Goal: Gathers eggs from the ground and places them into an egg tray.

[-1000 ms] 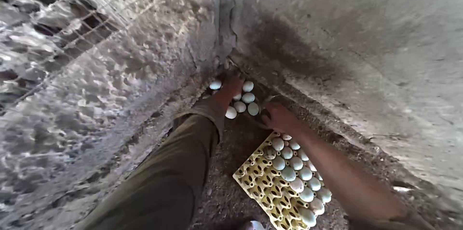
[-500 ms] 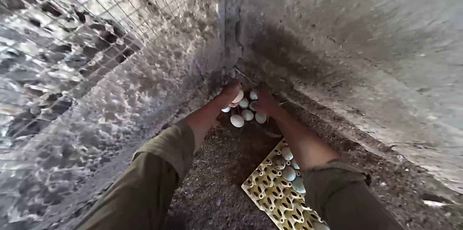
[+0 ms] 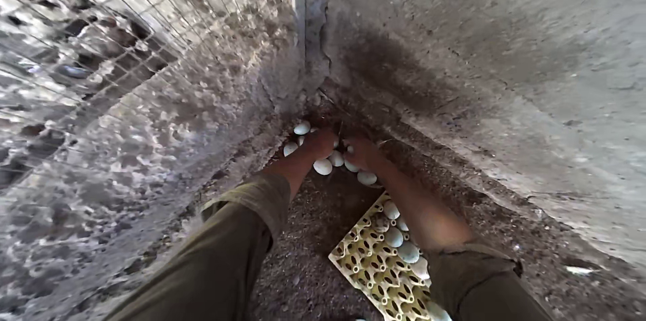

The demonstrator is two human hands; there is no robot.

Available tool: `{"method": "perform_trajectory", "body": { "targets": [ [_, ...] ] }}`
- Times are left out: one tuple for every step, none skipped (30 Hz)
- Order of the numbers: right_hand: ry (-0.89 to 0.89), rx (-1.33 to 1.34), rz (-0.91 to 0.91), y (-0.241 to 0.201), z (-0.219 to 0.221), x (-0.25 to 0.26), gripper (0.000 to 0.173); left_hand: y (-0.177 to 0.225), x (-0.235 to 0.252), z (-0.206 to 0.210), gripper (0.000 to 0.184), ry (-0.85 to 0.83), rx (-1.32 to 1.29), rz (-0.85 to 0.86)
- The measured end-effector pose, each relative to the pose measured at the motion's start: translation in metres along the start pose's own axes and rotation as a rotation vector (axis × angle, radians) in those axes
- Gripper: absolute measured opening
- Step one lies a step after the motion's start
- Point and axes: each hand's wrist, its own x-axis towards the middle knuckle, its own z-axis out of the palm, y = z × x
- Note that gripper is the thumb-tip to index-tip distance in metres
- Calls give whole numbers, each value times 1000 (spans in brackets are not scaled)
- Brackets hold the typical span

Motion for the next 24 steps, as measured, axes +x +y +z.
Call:
{"method": "perform_trajectory", "body": {
  "targets": [
    [0, -10, -3, 0, 1, -9, 45, 6, -2, -2, 39, -31, 55, -13],
    [-10, -34, 3, 0, 0, -17, 45, 13, -4, -5, 40, -55, 103, -28],
    [-26, -59, 7, 1, 1, -23, 45, 17, -5, -7, 40, -68, 143, -35],
    [-46, -70, 13, 1, -1, -28, 45, 20, -4, -7, 42, -71, 183, -40],
    [-73, -71, 33, -1, -4, -34, 45, 22, -3, -8, 44, -64, 215, -40],
    [-105, -68, 57, -4, -8, -39, 45, 24, -2, -10, 46, -63, 230, -42],
    [-129, -60, 71, -7, -10, -43, 44, 27, -3, -12, 48, -72, 244, -40],
    [-146, -52, 66, -9, -10, -47, 41, 30, -4, -13, 50, -82, 260, -32],
    [-163, -50, 54, -11, -8, -50, 39, 33, -5, -14, 52, -90, 281, -25],
    [-176, -57, 39, -12, -6, -52, 36, 35, -5, -13, 55, -91, 301, -21],
    [-197, -79, 27, -13, -3, -52, 37, 37, -5, -12, 57, -86, 319, -14],
    [-226, -117, 27, -16, 1, -52, 40, 37, -6, -10, 56, -75, 330, -7],
    [-261, -165, 46, -21, 5, -53, 45, 37, -7, -9, 53, -57, 335, 2],
    [-290, -212, 68, -26, 8, -55, 50, 36, -8, -7, 51, -43, 345, 14],
    [-310, -253, 88, -30, 12, -57, 55, 35, -8, -6, 52, -37, 350, 22],
    [-323, -296, 102, -34, 15, -60, 61, 33, -7, -4, 50, -32, 345, 21],
    [-329, -342, 111, -37, 18, -63, 69, 31, -5, -2, 47, -24, 339, 14],
    [-337, -382, 124, -42, 19, -66, 79, 28, -4, 2, 41, -1, 322, 4],
    [-337, -418, 133, -45, 20, -69, 84, 25, -4, 4, 37, 25, 305, -3],
    [-334, -446, 137, -48, 22, -71, 86, 24, -7, 6, 36, 40, 289, -12],
    [-332, -466, 139, -50, 25, -72, 88, 23, -10, 6, 37, 47, 289, -19],
    [-326, -483, 133, -50, 27, -74, 88, 24, -13, 5, 40, 50, 293, -24],
    [-323, -493, 118, -48, 27, -74, 87, 26, -17, 2, 43, 52, 286, -31],
    [-318, -494, 94, -45, 25, -74, 85, 25, -20, -2, 48, 61, 274, -31]
  ]
}}
